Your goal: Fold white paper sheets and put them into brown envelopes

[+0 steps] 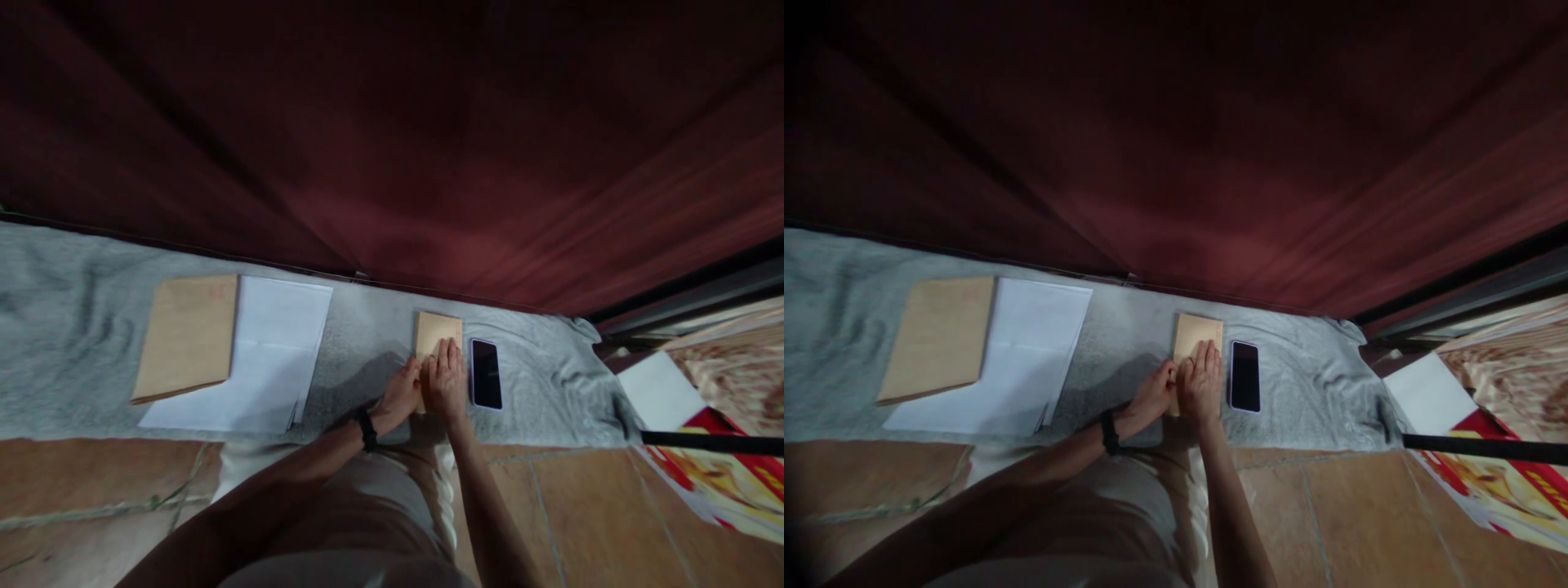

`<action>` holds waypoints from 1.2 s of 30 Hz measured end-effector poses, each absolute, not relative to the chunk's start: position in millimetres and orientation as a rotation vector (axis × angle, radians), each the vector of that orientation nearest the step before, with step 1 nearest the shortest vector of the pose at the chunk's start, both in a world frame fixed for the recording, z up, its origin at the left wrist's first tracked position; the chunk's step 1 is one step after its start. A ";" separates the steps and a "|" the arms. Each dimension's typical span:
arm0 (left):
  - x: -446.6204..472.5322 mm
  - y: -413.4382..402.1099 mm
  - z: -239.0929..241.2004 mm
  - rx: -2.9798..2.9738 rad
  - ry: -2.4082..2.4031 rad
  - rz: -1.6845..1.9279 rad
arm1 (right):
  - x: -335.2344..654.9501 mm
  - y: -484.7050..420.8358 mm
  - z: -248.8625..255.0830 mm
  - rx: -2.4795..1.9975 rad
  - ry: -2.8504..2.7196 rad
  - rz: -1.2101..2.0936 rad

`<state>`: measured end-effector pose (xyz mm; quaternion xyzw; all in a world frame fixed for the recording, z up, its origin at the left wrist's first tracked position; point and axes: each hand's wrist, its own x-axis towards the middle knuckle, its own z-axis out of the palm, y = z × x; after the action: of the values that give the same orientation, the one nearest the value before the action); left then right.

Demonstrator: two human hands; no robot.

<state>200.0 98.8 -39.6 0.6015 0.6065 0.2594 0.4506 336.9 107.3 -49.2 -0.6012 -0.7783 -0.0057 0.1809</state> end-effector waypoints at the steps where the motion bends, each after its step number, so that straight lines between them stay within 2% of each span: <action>1: 200.1 98.7 -40.6 1.487 1.496 0.646 | 336.1 106.3 -50.8 -1.694 -2.244 -0.056; 6: 202.4 99.3 -44.9 1.473 1.473 0.686 | 338.1 99.6 -61.1 -1.681 -2.314 -0.222; 17: 202.3 107.2 -35.0 1.508 1.367 0.741 | 350.9 105.2 -69.6 -1.691 -2.367 -0.343; 24: 193.4 101.6 -28.5 1.522 1.343 0.714 | 355.2 110.3 -60.9 -1.596 -2.375 -0.284; 29: 150.9 79.2 -15.7 1.585 1.392 0.717 | 325.9 113.2 -42.0 -1.631 -2.008 0.102; 36: 35.6 41.7 -20.8 1.843 1.823 0.939 | 207.7 91.7 -41.7 -1.372 -1.312 1.419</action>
<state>35.6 41.7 -20.8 0.6561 0.6489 0.3345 0.1912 207.7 91.7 -41.7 -0.5364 -0.5130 0.5546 0.3763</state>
